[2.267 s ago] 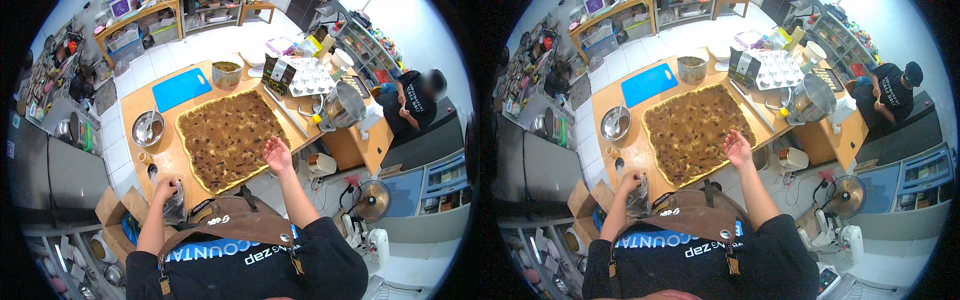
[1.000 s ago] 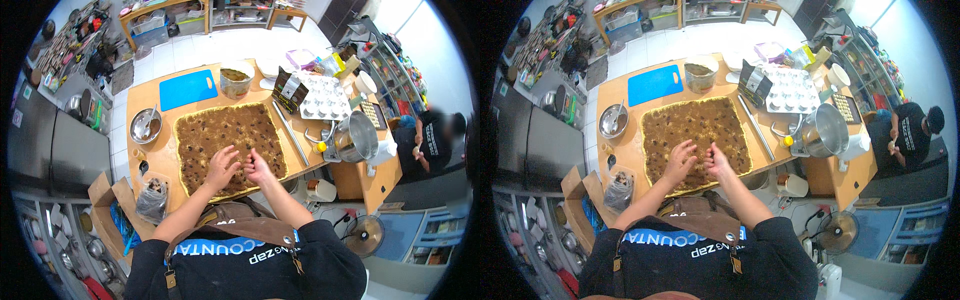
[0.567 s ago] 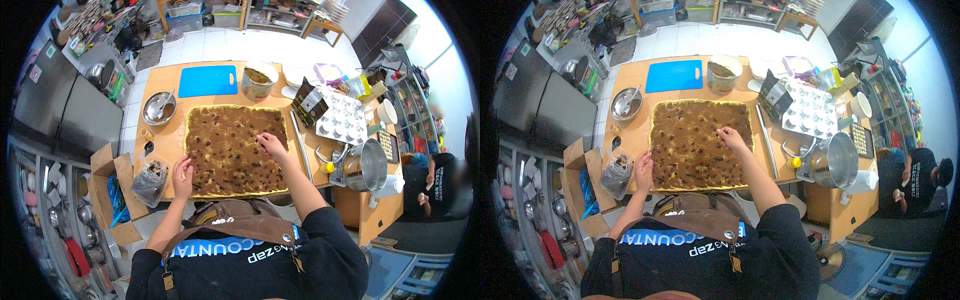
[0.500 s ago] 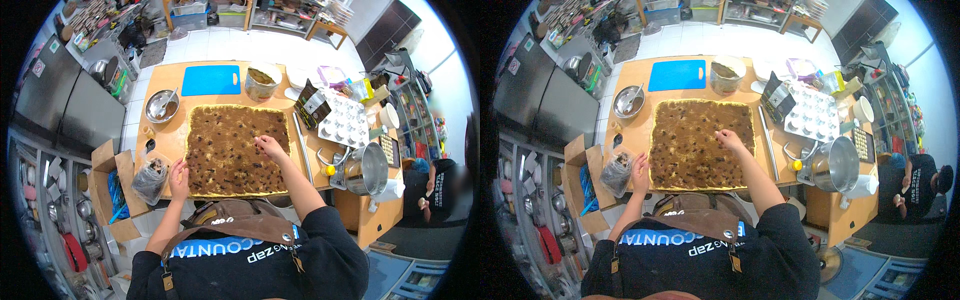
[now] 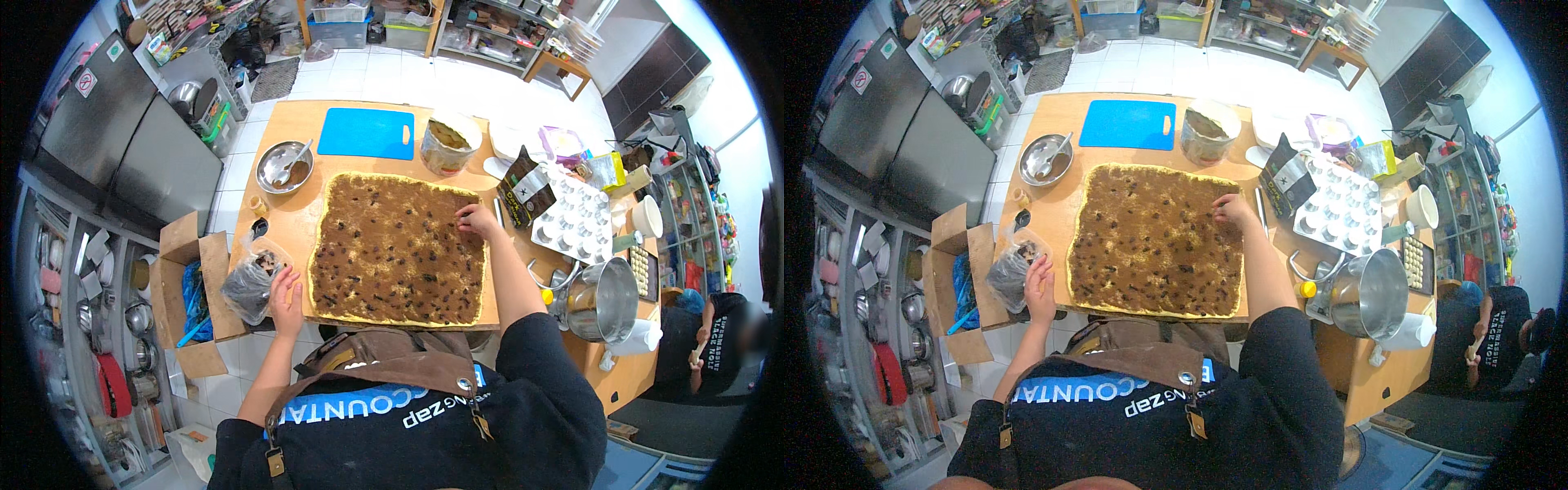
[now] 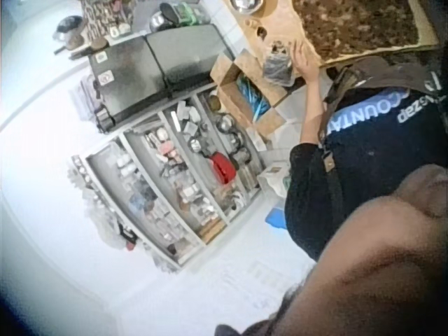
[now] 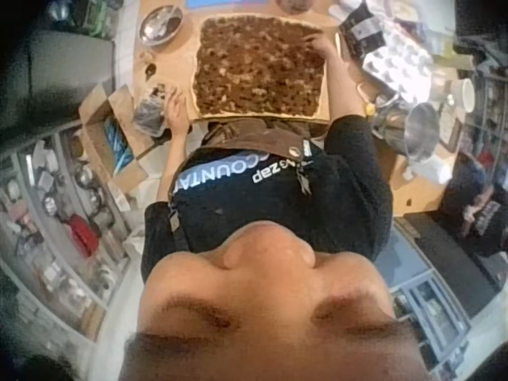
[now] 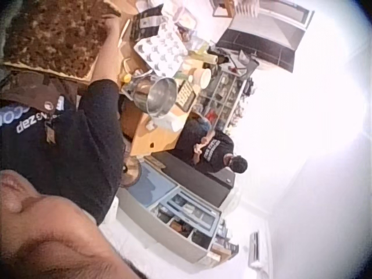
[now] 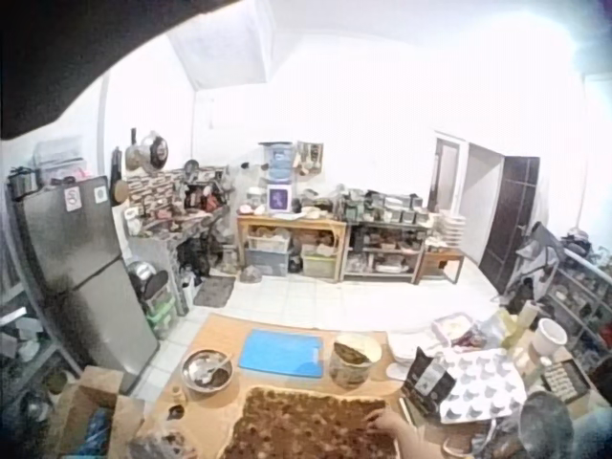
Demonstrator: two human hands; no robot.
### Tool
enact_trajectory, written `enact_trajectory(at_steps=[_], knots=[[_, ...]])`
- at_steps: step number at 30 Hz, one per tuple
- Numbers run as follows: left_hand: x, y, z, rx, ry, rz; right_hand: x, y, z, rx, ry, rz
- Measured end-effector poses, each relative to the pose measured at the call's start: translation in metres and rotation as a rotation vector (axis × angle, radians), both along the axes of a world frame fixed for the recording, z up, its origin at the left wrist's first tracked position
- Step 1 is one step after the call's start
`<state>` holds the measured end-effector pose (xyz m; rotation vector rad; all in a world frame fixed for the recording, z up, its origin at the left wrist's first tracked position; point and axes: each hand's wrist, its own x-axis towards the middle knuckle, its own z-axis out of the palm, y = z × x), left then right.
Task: The person adds raisins by hand from a plastic bag onto a sheet of dough covered in cinnamon sugar, distributing them across the surface.
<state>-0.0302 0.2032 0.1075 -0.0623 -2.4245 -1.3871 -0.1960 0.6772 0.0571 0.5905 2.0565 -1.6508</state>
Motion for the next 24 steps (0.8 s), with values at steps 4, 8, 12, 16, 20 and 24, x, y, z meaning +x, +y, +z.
enact_trajectory(at_steps=[4,8,12,16,20,24], knots=[[0.008,-0.011,0.005,-0.001,-0.028,0.056,-0.019,0.000,0.024,0.249,-0.065,-0.064],[0.004,-0.018,0.008,0.033,-0.032,0.033,-0.046,0.028,-0.004,0.275,0.059,0.048],[-0.004,-0.028,0.007,0.036,-0.040,0.022,-0.074,0.035,-0.023,0.547,0.225,0.335],[0.005,-0.062,0.010,-0.100,-0.018,0.067,-0.090,-0.063,0.017,0.577,0.156,0.314],[-0.004,-0.088,0.004,-0.133,-0.010,0.092,-0.116,-0.089,0.002,0.798,0.286,0.652],[-0.006,-0.114,-0.003,-0.090,-0.043,0.073,-0.131,-0.127,0.000,0.489,0.133,0.444]])
